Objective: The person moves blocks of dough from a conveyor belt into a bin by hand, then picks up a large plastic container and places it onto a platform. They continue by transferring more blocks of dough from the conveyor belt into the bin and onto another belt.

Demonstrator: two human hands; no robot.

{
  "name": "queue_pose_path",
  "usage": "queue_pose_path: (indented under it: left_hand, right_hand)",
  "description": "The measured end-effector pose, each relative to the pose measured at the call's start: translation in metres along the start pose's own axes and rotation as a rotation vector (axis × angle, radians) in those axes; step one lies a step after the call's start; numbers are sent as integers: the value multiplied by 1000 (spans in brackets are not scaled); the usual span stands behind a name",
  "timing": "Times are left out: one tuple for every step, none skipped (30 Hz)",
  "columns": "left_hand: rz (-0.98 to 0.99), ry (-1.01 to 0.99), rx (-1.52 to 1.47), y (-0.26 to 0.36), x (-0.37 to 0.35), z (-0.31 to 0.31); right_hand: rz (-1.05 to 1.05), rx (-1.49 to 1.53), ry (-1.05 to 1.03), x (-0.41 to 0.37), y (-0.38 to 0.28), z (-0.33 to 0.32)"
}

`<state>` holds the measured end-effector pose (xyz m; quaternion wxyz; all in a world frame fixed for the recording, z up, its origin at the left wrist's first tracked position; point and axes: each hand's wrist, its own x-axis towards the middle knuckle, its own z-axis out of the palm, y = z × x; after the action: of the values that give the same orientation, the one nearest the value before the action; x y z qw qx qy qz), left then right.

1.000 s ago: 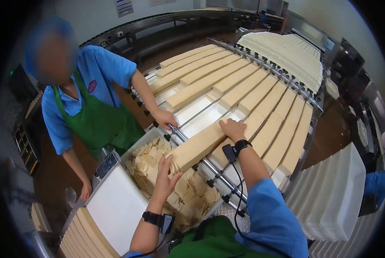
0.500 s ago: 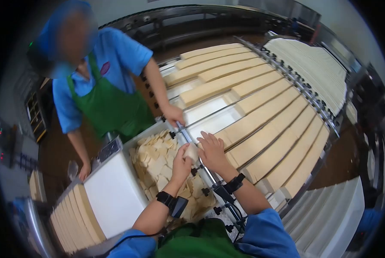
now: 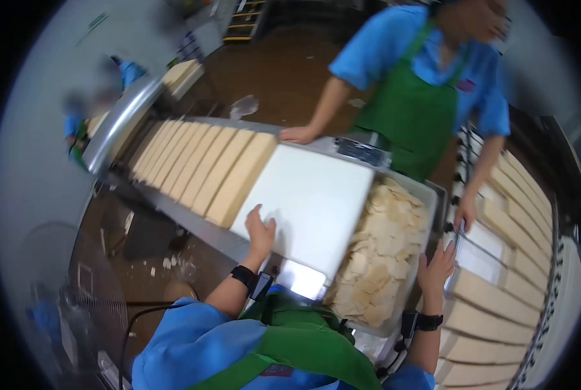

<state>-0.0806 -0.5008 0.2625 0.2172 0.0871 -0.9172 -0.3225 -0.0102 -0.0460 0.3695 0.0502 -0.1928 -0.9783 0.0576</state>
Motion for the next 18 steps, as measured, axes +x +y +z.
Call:
queue_pose_path:
  left_hand:
    - [-29,23,11,-18,4,-17]
    - [-214,47,142,-33,8,-36]
    - [-395,62,266,-45,13,-50]
    - [-418,73,266,-58,17,-61]
    - [-478,2,256,-71,21,-70]
    - [-536,-70,242,-84,26,-78]
    - [-502,-106,246,-102,26,-79]
    - [-514,-103,239,-112,28,-83]
    - [-449,-147,206,-118,30,-85]
    - [-380,-191,172,-123,35,-88]
    - [-323,-182,121,-123,37,-90]
    - [-326,-186,112,-123,40,-93]
    - [-318,-232,72,-122,44,-97]
    - [-309,-276,33,-120,48,-101]
    - [-273,-304,15,-118,53,-107]
    - [-273,-309,8,-117,57,-111]
    - [-295,-378,-5,-115,60,-115]
    - [-317,-445,-15,-115,63,-117]
  right_hand:
    - [-49,54,70,3,-25,1]
    - [-86,55,64,8,-51,5]
    - [-220,113,23,11,-76,13]
    - [-348,168,-21,14,-99,23]
    - [-422,222,132,17,-121,50]
    - [-440,216,128,22,-145,68]
    - [-460,287,15,29,-171,81]
    - [-473,354,-101,35,-198,93]
    - [-480,345,-130,39,-227,103]
    - [-482,337,-157,43,-259,112]
    - [-490,319,-159,48,-288,129]
    - [-496,300,-161,52,-315,140]
    - [-500,286,-162,52,-345,140]
    - [-504,273,-162,53,-374,140]
    - [-514,224,-131,56,-401,149]
    - [-525,175,-101,62,-425,159]
    - [-524,170,-100,68,-450,164]
    - [-492,171,-109,75,-475,169]
